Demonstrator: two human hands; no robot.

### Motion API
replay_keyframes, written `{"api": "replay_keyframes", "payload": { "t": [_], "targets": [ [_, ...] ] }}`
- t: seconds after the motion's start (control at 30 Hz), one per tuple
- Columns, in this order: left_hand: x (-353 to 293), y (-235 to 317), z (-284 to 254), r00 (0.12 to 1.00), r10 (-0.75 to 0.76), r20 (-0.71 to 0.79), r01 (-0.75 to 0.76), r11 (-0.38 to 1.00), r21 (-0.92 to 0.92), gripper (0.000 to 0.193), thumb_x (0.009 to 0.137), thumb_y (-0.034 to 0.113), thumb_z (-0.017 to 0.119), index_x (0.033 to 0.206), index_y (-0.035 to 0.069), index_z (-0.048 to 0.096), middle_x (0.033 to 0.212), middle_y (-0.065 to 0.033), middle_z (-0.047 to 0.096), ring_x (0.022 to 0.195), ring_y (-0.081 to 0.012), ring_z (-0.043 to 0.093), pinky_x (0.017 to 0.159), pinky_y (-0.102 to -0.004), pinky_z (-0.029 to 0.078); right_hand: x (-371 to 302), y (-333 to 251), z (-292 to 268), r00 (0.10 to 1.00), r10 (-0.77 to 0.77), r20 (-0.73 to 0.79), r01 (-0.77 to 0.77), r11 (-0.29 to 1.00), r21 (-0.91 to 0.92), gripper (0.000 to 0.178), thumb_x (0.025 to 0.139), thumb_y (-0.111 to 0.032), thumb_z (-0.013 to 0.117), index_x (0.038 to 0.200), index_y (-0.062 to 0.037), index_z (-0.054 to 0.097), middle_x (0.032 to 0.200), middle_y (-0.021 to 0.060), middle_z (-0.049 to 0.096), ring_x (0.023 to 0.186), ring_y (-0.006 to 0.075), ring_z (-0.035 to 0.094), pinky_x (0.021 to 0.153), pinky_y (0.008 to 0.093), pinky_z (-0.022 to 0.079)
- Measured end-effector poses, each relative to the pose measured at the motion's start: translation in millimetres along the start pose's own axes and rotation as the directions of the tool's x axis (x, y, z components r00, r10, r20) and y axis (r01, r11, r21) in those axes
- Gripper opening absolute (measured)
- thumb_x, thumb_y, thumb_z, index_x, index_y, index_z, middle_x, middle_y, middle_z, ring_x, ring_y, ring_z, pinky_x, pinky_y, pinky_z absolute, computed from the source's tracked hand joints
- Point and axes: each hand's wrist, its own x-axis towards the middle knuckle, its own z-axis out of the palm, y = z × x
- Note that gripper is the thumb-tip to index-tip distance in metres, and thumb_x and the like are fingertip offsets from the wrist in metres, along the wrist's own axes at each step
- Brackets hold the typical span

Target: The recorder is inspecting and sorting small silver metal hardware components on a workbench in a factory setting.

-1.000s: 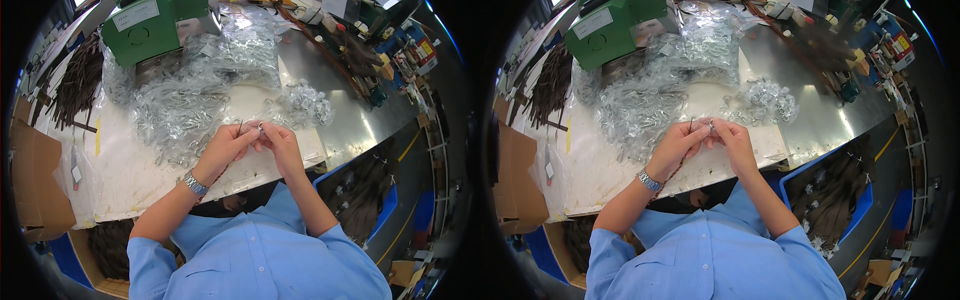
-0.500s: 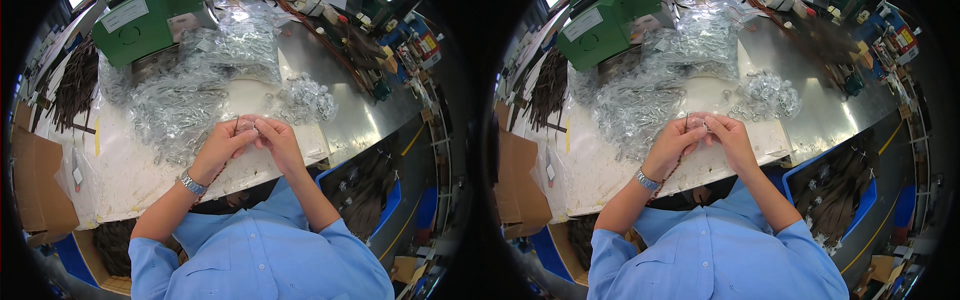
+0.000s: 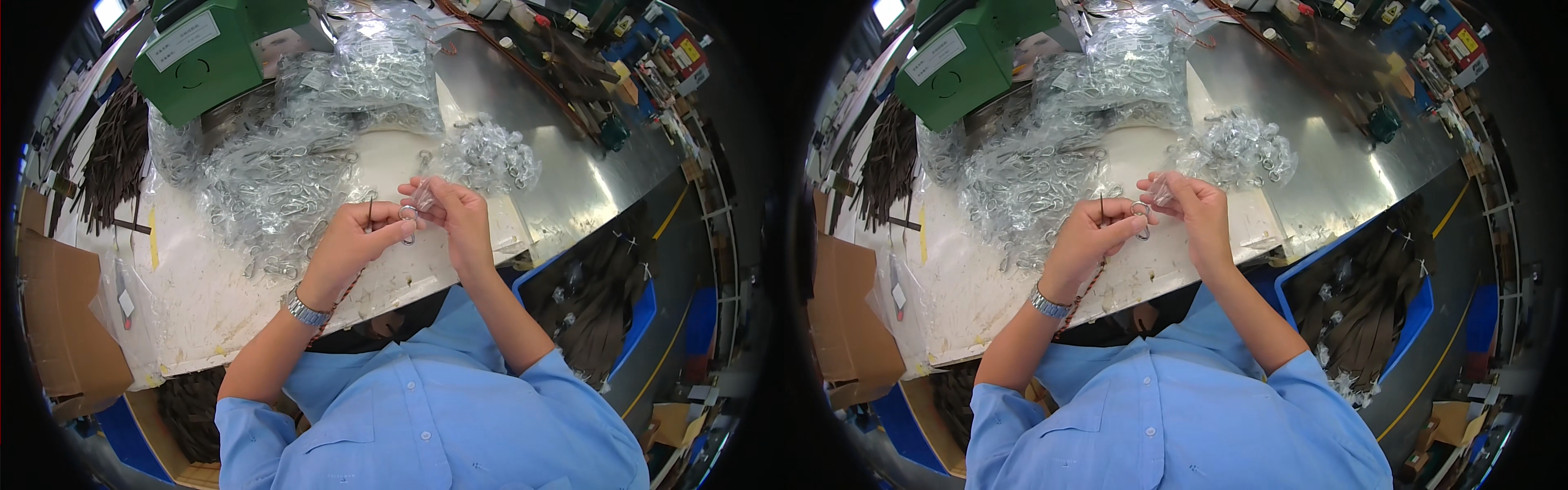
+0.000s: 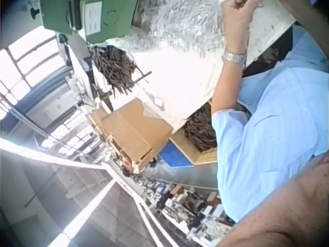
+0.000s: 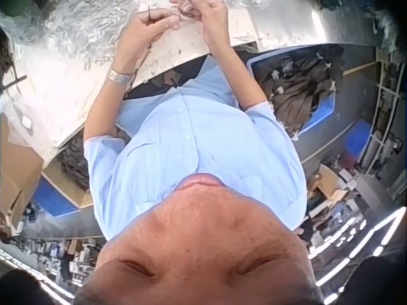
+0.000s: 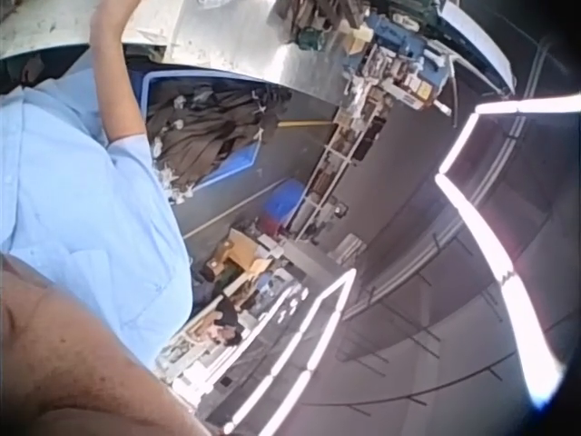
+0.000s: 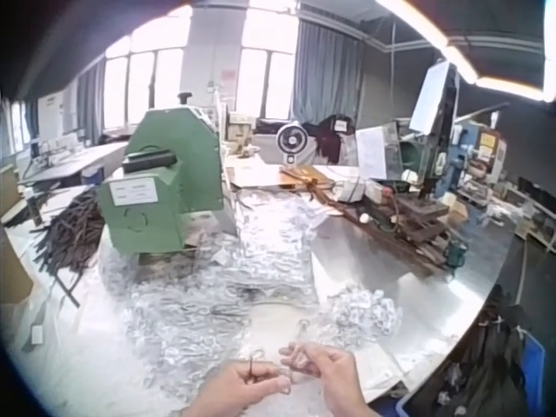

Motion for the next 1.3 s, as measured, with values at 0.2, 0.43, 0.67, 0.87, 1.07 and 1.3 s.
{"api": "replay_keyframes", "payload": {
  "t": [0.2, 0.43, 0.67, 0.87, 1.07, 1.3],
  "targets": [
    [3, -2, -4, 0.980, 0.074, -0.185, -0.085, 0.995, -0.049, 0.023, 0.105, 0.018, 0.073, 0.120, 0.006, 0.083, 0.093, 0.0027, 0.077, 0.066, 0.0023, 0.045, 0.057, -0.0192, 0.035, -4, 5, 1, 0.998, -0.071, 0.002, 0.071, 0.997, -0.040, 0.038, 0.112, -0.028, 0.064, 0.117, 0.0075, 0.078, 0.115, 0.0196, 0.081, 0.100, 0.0213, 0.080, 0.096, 0.0333, 0.063],
    [3, -1, -3, 0.959, 0.119, -0.257, -0.138, 0.989, -0.057, 0.023, 0.106, 0.015, 0.069, 0.120, 0.001, 0.079, 0.095, -0.0052, 0.080, 0.058, 0.0011, 0.043, 0.052, -0.0176, 0.032, -5, 2, 1, 0.995, -0.095, 0.008, 0.095, 0.995, -0.028, 0.041, 0.112, -0.030, 0.064, 0.119, 0.0078, 0.077, 0.115, 0.0203, 0.080, 0.102, 0.0229, 0.080, 0.099, 0.0361, 0.063],
    [0, -3, 1, 0.965, 0.106, -0.239, -0.105, 0.994, 0.019, 0.020, 0.107, 0.014, 0.068, 0.118, 0.001, 0.079, 0.099, -0.0044, 0.084, 0.060, 0.0026, 0.045, 0.053, -0.0176, 0.035, -9, 0, 10, 0.993, -0.114, 0.037, 0.114, 0.993, 0.013, 0.044, 0.116, -0.030, 0.054, 0.130, 0.0088, 0.071, 0.116, 0.0210, 0.081, 0.109, 0.0243, 0.078, 0.100, 0.0359, 0.061],
    [2, -3, 3, 0.981, 0.082, -0.177, -0.094, 0.994, -0.061, 0.024, 0.107, 0.012, 0.068, 0.128, 0.001, 0.072, 0.100, -0.0064, 0.084, 0.058, 0.0014, 0.045, 0.052, -0.0173, 0.034, -11, 6, 13, 0.990, -0.142, 0.004, 0.142, 0.989, 0.046, 0.045, 0.116, -0.029, 0.053, 0.131, 0.0093, 0.070, 0.123, 0.0230, 0.078, 0.112, 0.0237, 0.077, 0.105, 0.0378, 0.059],
    [5, -15, 0, 0.962, 0.078, -0.260, -0.140, 0.964, -0.227, 0.015, 0.107, 0.013, 0.069, 0.116, 0.001, 0.067, 0.095, -0.0070, 0.082, 0.056, 0.0004, 0.044, 0.051, -0.0181, 0.034, -16, 6, 21, 0.989, -0.142, 0.040, 0.144, 0.989, -0.045, 0.044, 0.118, -0.029, 0.050, 0.138, 0.0063, 0.067, 0.129, 0.0192, 0.077, 0.112, 0.0219, 0.076, 0.106, 0.0371, 0.057],
    [5, -18, 1, 0.972, 0.070, -0.226, -0.103, 0.986, -0.134, 0.013, 0.106, 0.015, 0.071, 0.107, 0.002, 0.068, 0.089, -0.0053, 0.081, 0.056, 0.0004, 0.045, 0.052, -0.0191, 0.034, -24, 14, 27, 0.995, -0.078, 0.063, 0.074, 0.994, 0.076, 0.047, 0.118, -0.030, 0.051, 0.148, 0.0055, 0.060, 0.141, 0.0206, 0.072, 0.121, 0.0204, 0.073, 0.111, 0.0355, 0.055]
  ]
}}
